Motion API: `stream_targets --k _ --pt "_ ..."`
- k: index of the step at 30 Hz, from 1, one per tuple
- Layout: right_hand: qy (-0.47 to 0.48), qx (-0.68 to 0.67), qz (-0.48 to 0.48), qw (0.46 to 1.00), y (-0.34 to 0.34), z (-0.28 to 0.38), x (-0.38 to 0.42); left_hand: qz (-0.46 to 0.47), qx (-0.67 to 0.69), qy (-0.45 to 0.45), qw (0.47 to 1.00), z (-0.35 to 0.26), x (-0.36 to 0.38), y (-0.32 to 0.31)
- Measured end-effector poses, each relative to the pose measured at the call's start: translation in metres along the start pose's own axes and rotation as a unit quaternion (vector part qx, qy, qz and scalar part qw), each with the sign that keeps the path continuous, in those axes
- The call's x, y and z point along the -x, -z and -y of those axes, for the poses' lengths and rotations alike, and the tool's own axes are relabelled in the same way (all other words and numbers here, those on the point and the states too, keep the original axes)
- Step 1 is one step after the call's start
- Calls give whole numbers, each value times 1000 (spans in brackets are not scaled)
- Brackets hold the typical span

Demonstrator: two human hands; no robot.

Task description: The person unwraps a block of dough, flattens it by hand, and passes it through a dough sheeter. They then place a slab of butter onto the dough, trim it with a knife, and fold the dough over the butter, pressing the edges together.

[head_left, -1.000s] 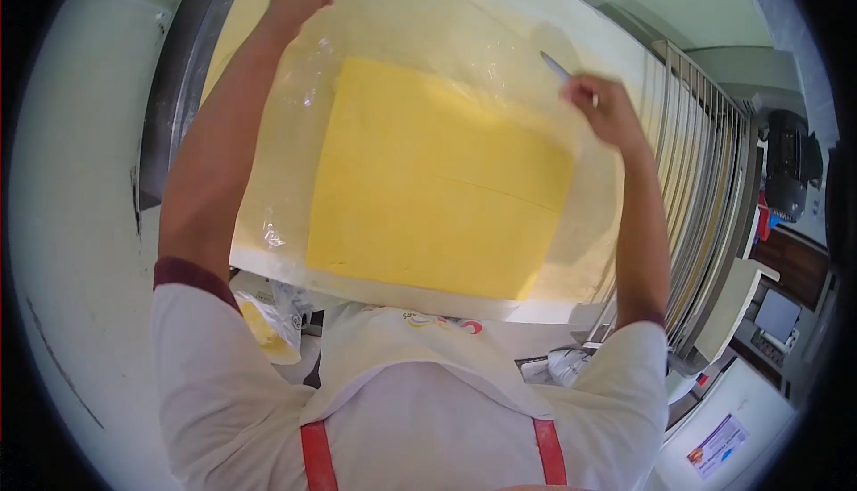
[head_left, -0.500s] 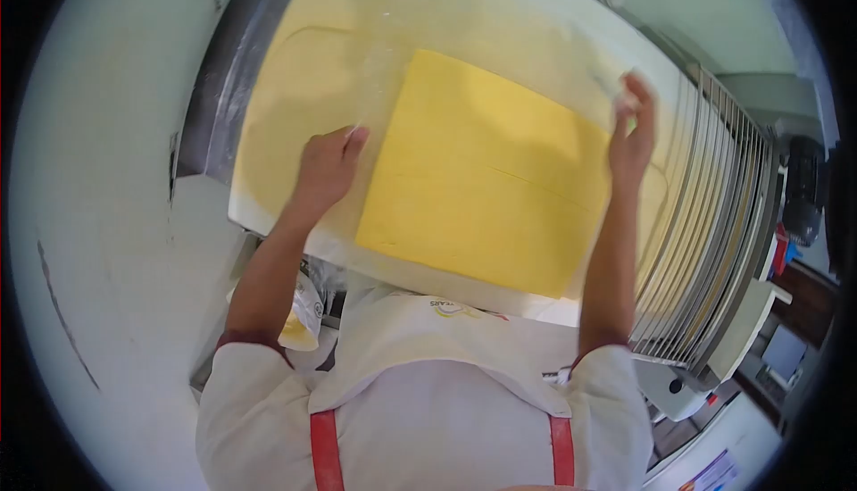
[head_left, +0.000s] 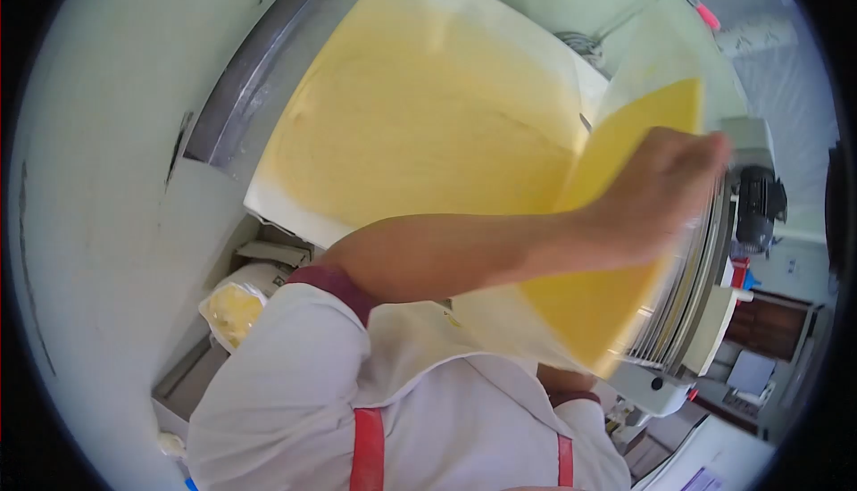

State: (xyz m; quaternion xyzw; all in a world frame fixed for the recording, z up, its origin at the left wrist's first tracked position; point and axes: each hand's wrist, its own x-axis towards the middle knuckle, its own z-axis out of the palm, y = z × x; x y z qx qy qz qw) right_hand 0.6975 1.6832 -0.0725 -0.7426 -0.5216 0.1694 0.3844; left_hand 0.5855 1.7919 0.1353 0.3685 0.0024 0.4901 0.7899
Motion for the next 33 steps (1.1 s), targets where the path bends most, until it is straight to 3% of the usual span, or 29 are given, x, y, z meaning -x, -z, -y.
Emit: stream_targets --k 2,5,7,11,14,21,27,30,33 --pt "-39 -29 -19 999 9 -7 11 21 -46 -40 998 3 -20 -40" --pt "-103 -87 -42 990 27 -19 37 23 -225 -21 974 32 -25 -62" --pt "-154 -128 -56 978 38 -30 60 48 -313 89 944 64 -15 -47" --pt "-243 -191 -85 947 60 -49 99 59 -425 213 878 133 13 4" --pt "-293 -219 -100 925 75 -59 123 65 -417 194 885 169 27 21" --pt "-359 -239 -123 894 102 -69 155 61 -389 268 879 185 21 18" --pt "-388 -242 -123 881 110 -68 166 55 -400 238 883 199 24 9" --pt "-392 -246 -121 878 107 -63 167 105 -361 308 874 193 21 12" --pt "-395 -254 -114 876 106 -62 172 375 -172 388 824 186 4 45"
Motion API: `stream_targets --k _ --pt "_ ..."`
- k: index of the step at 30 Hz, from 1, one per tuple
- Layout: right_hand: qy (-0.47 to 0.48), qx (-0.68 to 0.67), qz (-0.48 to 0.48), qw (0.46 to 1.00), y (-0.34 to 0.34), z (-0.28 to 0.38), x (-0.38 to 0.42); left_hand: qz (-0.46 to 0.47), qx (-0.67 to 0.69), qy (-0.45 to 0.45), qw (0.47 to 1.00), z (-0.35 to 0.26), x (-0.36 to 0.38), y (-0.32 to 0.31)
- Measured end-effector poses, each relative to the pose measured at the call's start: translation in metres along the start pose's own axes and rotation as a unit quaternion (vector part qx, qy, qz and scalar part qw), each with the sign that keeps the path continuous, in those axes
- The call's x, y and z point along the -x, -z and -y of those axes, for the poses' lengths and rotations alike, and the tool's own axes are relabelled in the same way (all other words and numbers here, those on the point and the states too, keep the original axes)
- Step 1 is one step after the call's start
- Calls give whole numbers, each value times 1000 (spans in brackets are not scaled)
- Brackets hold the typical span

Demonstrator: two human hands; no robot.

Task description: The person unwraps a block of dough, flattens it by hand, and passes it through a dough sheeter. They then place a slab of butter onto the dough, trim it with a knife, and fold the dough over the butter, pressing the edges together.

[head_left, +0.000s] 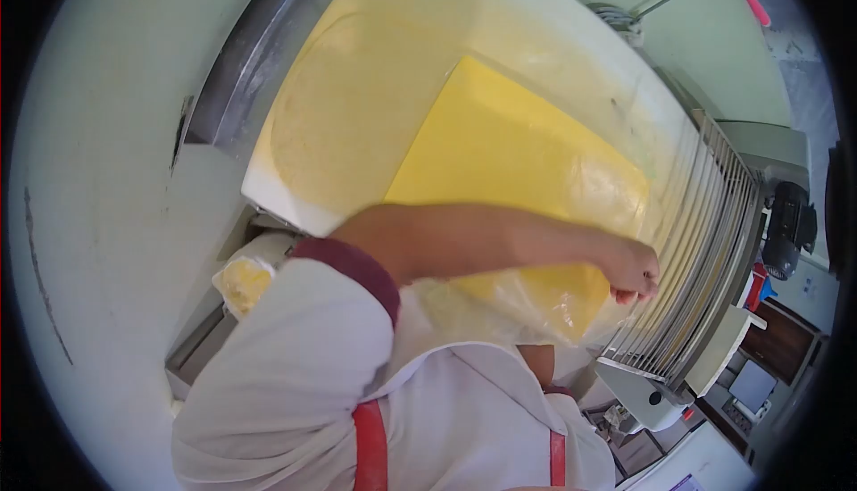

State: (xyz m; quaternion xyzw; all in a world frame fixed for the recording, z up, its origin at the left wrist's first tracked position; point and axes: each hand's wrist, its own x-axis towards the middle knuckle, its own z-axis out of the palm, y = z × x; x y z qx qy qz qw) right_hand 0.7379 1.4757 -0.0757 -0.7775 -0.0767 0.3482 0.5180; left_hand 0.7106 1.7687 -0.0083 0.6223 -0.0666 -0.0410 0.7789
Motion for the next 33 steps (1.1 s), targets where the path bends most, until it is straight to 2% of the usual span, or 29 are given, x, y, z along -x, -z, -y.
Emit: stream_targets --k 1,2,3,4,5,6,7,8,11,17,23,25,26,27,28,29,33 --pt "-1 -5 4 1000 -1 -1 0 -47 -121 -80 988 7 9 17" --pt "-2 -6 12 1000 -2 -2 -1 -93 -238 -151 955 18 24 36" --pt "-8 -8 10 1000 3 -5 1 -124 -230 -30 965 1 69 59" --pt "-12 -8 13 1000 4 -7 2 -281 -321 -54 903 35 95 80" --pt "-16 -10 14 1000 4 -8 1 -328 -445 -31 833 47 129 108" --pt "-22 -16 11 1000 3 -11 0 -361 -548 61 752 50 164 118" --pt "-18 -20 22 999 3 -11 -4 -397 -586 115 697 59 192 112" --pt "-19 -24 29 999 1 -10 -6 -376 -588 160 698 64 208 108" --pt "-30 -33 47 998 -6 -13 -13 -425 -591 175 664 86 218 92" --pt "-39 -51 77 995 -24 -12 -25 -477 -621 160 601 96 206 125" --pt "-68 -103 123 985 -52 -29 -28 -499 -622 141 587 109 200 158" --pt "-90 -147 142 975 -84 -42 -34 -482 -573 202 631 100 211 140" --pt "-104 -176 149 967 -103 -49 -38 -484 -562 188 644 103 215 111" --pt "-122 -212 167 955 -132 -54 -50 -468 -640 94 602 114 222 87" --pt "-125 -239 166 949 -142 -56 -58 -430 -634 90 636 109 231 58" --pt "-132 -269 171 939 -155 -57 -68 -401 -648 180 623 96 229 27" --pt "-147 -354 189 904 -193 -51 -89 -368 -657 208 624 81 224 3"
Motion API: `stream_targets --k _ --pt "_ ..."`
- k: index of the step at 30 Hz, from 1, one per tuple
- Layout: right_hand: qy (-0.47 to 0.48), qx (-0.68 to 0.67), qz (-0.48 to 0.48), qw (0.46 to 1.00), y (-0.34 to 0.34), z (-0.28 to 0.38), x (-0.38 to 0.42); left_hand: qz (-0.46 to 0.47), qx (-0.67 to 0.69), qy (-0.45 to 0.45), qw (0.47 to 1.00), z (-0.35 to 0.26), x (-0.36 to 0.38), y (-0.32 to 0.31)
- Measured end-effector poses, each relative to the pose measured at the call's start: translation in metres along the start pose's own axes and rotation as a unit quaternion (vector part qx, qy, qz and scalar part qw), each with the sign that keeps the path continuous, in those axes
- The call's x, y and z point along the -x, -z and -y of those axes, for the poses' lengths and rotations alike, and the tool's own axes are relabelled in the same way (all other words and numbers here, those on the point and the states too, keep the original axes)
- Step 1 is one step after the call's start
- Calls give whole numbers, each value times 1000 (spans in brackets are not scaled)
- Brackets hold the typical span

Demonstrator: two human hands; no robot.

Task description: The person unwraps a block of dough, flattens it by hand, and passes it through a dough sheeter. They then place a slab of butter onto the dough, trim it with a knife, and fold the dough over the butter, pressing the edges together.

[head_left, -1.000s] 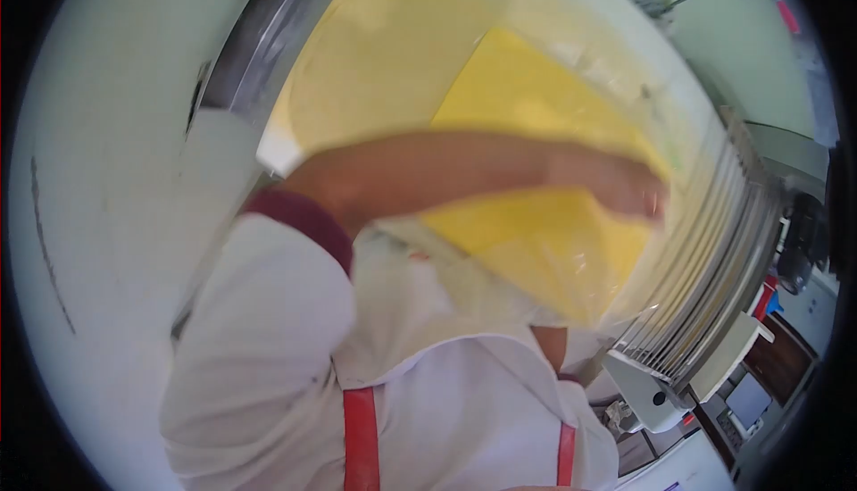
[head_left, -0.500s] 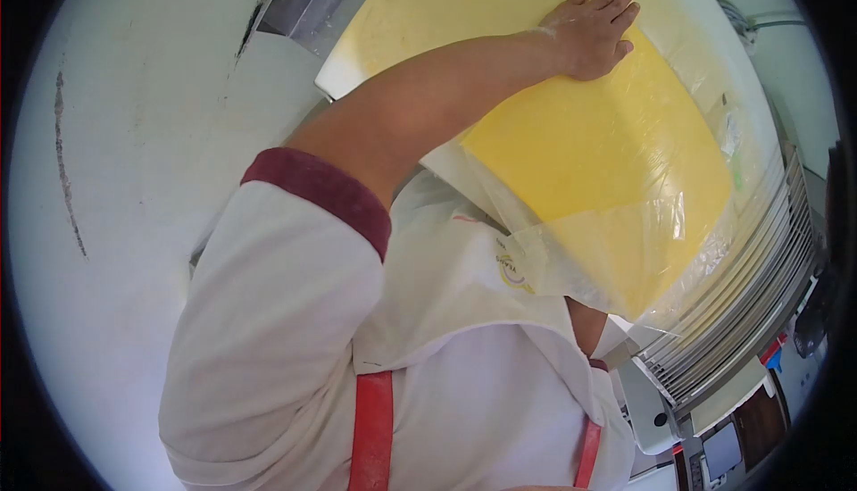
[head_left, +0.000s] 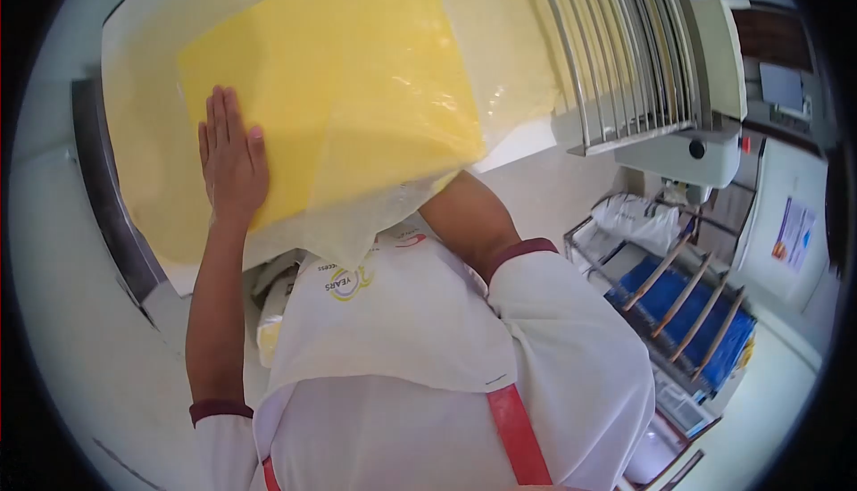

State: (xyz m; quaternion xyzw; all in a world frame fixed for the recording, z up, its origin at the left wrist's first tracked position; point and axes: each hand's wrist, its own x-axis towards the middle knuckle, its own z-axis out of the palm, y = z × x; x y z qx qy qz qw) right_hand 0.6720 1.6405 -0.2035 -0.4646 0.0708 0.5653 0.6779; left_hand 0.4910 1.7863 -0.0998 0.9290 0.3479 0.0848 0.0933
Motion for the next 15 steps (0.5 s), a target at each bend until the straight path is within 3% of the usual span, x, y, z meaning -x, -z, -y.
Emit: stream_targets --k 15 --pt "5 -119 35 992 -13 20 -16 -5 -21 10 1000 -13 -5 -8"
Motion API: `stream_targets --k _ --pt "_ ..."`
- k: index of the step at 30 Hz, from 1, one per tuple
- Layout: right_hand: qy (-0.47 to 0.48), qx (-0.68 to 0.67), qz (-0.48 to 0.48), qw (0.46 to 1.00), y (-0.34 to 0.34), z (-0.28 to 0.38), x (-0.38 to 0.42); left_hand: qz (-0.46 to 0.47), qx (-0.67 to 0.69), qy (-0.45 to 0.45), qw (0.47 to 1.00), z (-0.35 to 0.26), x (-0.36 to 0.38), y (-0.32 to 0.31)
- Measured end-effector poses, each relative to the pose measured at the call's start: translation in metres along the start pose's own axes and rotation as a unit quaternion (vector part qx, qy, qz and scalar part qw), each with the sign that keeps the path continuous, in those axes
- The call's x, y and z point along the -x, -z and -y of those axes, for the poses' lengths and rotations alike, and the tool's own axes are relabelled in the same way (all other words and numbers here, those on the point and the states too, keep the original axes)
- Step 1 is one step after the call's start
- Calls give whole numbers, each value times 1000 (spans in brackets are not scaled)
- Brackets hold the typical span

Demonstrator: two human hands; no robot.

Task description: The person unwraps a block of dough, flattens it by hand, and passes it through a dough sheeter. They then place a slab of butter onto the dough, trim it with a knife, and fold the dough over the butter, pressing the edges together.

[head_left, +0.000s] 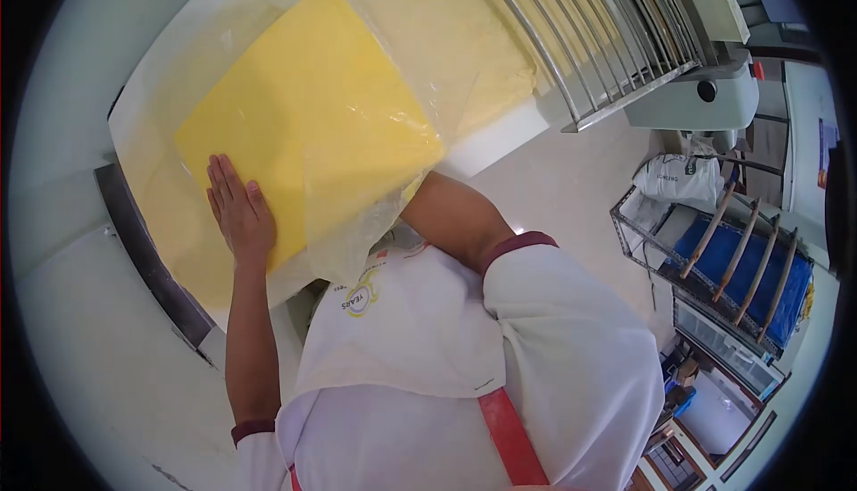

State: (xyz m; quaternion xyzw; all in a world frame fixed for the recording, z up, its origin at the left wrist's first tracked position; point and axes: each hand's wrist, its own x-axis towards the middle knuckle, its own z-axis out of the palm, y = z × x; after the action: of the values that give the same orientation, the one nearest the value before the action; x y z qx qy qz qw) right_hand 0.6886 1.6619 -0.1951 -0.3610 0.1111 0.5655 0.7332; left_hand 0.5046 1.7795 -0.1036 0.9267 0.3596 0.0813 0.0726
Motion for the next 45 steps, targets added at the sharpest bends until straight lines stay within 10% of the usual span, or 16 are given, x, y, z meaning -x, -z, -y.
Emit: stream_targets --k 18,22,26,35,41,45 --pt "6 -90 56 994 -14 44 -24 19 -2 21 1000 -9 -8 0" --pt "257 -76 190 945 -12 201 -13 29 -22 18 999 -4 0 -3" --pt "422 150 -23 894 7 240 74 59 -4 -73 996 -54 -17 -3" --pt "255 703 -265 609 25 175 142 265 121 -520 803 -171 -47 -20" --pt "86 758 -195 616 6 170 172 225 74 -471 850 -144 -159 -30" --pt "177 687 -99 698 1 164 170 128 114 -464 869 -126 -228 -31"
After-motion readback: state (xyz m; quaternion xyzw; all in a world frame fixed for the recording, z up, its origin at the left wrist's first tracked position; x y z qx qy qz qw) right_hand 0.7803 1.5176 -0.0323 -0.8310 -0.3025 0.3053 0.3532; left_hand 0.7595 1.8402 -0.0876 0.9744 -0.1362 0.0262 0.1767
